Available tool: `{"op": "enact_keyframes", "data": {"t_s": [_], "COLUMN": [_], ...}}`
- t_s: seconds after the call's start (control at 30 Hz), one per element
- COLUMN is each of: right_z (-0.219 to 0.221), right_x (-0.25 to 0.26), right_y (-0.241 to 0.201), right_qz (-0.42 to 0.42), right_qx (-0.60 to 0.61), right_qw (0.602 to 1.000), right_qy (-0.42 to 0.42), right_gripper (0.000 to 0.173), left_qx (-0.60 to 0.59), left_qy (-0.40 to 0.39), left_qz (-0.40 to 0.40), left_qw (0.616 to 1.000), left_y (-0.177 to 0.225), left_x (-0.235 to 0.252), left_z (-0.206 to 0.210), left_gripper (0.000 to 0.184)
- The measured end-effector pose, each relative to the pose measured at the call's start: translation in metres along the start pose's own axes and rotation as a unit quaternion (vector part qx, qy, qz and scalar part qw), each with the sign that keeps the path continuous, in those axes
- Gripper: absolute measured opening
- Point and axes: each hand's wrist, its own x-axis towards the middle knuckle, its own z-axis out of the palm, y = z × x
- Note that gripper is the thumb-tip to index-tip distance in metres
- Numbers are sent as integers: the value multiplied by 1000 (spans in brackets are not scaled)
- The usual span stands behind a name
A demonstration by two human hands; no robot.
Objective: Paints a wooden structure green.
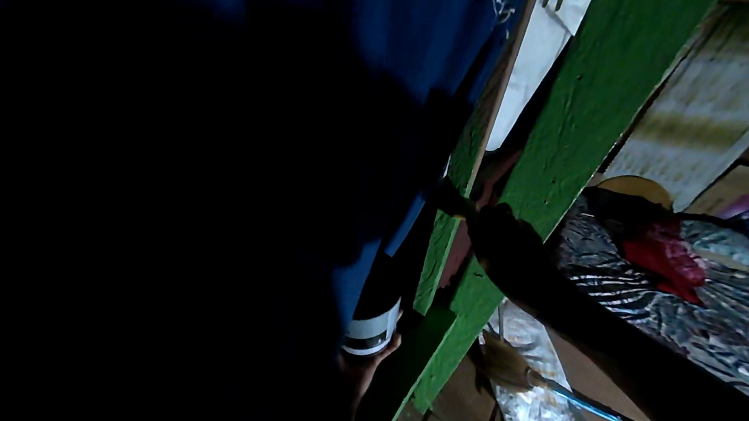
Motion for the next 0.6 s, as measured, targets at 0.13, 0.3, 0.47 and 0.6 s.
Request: {"op": "enact_keyframes", "data": {"t_s": [0.13,0.3,0.47,0.6], "right_z": [-29,-5,6,-25], "right_x": [1,-6,12,22], "right_y": [-5,-7,0,-4], "right_qz": [1,-86,-42,36], "right_qx": [-21,46,31,-42], "right_qw": [999,995,998,998], "right_qy": [-26,4,-26,7], "right_gripper": [29,17,13,24], "left_qx": [27,62,51,51], "left_qy": [13,66,35,55], "left_qz": [27,13,-3,6], "left_qw": [999,996,998,997], "left_y": [-1,-1,2,3], "left_x": [-4,-3,-3,-15], "left_z": [6,31,15,37], "left_gripper": [65,70,70,66]}}
